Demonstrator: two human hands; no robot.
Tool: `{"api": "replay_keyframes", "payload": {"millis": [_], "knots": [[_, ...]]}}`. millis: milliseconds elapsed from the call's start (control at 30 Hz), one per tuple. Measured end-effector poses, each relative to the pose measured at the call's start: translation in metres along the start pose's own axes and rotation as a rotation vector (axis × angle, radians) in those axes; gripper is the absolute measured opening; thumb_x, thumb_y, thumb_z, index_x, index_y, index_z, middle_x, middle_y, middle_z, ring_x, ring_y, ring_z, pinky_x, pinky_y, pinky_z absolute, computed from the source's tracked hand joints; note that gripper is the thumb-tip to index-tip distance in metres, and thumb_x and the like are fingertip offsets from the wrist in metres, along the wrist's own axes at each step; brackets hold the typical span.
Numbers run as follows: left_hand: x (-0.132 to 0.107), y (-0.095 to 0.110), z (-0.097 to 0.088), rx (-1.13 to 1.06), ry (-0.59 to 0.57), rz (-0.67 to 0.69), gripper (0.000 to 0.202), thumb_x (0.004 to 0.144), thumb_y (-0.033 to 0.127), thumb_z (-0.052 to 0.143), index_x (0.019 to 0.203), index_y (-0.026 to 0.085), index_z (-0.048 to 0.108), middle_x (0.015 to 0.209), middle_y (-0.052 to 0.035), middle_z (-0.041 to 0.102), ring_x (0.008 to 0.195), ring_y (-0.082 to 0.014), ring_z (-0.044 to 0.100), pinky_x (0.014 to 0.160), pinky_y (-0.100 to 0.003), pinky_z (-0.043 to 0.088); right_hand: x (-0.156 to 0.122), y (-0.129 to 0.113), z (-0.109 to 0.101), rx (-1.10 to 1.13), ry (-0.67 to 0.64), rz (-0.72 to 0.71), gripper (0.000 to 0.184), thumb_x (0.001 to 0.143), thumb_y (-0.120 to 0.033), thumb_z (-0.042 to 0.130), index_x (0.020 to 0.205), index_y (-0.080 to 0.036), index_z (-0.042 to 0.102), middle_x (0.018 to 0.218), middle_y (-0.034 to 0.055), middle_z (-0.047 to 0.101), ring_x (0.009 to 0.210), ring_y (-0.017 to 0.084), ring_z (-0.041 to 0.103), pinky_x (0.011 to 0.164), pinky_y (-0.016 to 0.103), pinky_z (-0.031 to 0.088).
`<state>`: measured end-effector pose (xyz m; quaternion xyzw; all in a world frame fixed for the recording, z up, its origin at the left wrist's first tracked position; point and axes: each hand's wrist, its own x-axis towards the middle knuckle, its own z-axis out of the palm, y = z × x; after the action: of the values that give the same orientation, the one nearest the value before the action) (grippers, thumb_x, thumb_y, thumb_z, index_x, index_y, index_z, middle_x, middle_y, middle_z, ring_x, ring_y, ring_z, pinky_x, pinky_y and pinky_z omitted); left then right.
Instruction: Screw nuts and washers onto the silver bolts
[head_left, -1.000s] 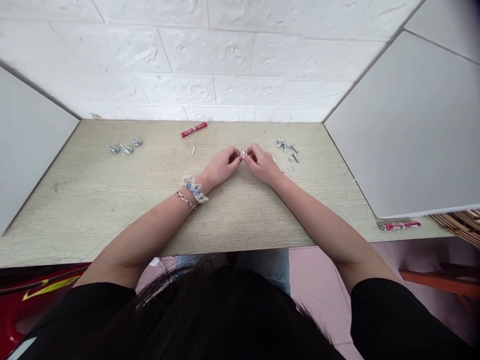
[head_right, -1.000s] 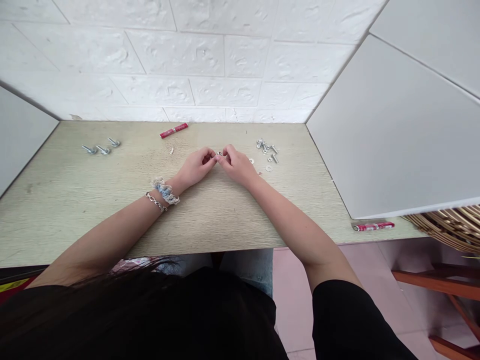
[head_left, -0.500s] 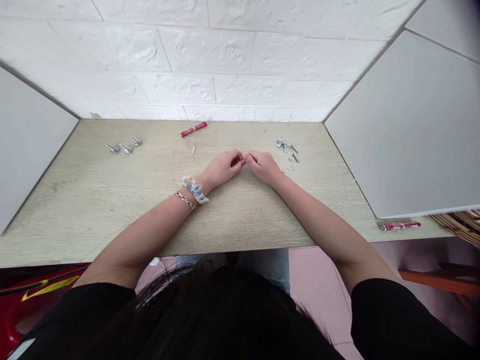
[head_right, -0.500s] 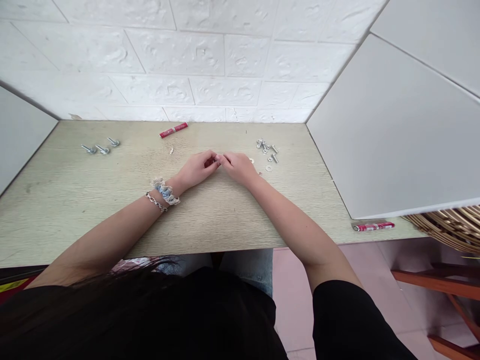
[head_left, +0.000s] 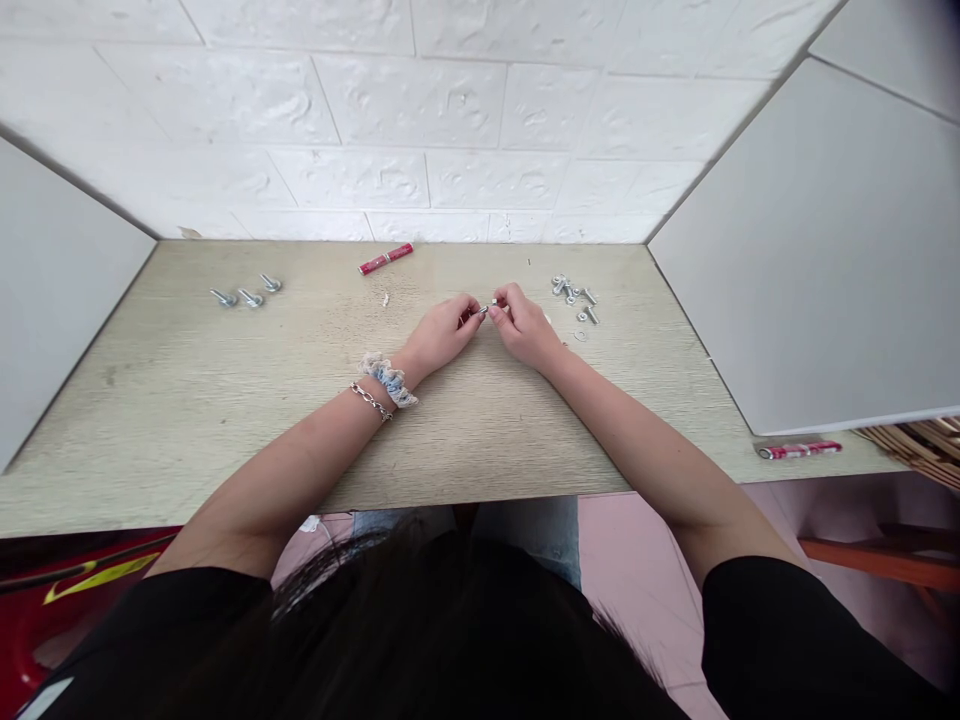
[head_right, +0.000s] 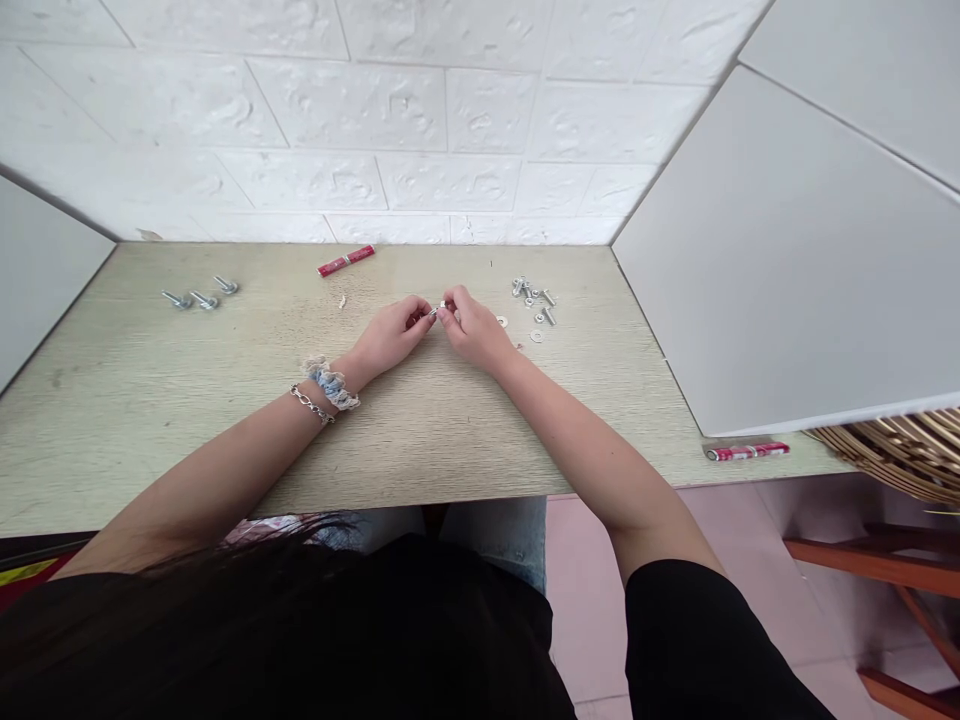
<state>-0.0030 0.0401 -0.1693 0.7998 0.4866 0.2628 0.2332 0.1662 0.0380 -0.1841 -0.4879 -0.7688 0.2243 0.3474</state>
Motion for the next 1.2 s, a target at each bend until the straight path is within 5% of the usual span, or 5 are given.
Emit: {"api": "replay_keyframes", "payload": {"millis": [300, 633, 1200], "knots": [[0.0, -0.002, 0.001, -0.006, 0.026, -0.034, 0.017, 0.089, 0.03, 0.04, 0.091, 0.018, 0.051, 0.079, -0.0027, 0.06, 0.071, -0.0156, 0.054, 0.068, -0.029, 0.04, 0.001, -0.003, 0.0, -0.041, 0.0, -0.011, 0.023, 0.088, -0.04, 0.04, 0.084, -0.019, 0.048, 0.08, 0.0039, 0.057, 0.071, 0.015, 0.049, 0.068, 0.028, 0.036], [0.0, 0.001, 0.0, -0.025, 0.074, -0.055, 0.013, 0.087, 0.027, 0.042, 0.09, 0.018, 0.051, 0.084, -0.0036, 0.062, 0.075, -0.0153, 0.054, 0.072, -0.029, 0.042, 0.004, 0.004, 0.005, -0.169, -0.008, -0.066, 0.009, 0.08, -0.023, 0.05, 0.083, -0.018, 0.056, 0.086, 0.0077, 0.061, 0.084, 0.021, 0.051, 0.078, 0.034, 0.038], [0.001, 0.001, 0.001, 0.006, 0.066, 0.001, 0.013, 0.086, 0.027, 0.046, 0.085, 0.017, 0.054, 0.087, -0.0042, 0.062, 0.078, -0.0149, 0.054, 0.074, -0.028, 0.043, 0.01, 0.014, 0.009, -0.186, -0.044, -0.078, 0.017, 0.083, -0.015, 0.045, 0.078, -0.016, 0.061, 0.089, 0.0092, 0.059, 0.088, 0.021, 0.05, 0.085, 0.036, 0.038]]}}
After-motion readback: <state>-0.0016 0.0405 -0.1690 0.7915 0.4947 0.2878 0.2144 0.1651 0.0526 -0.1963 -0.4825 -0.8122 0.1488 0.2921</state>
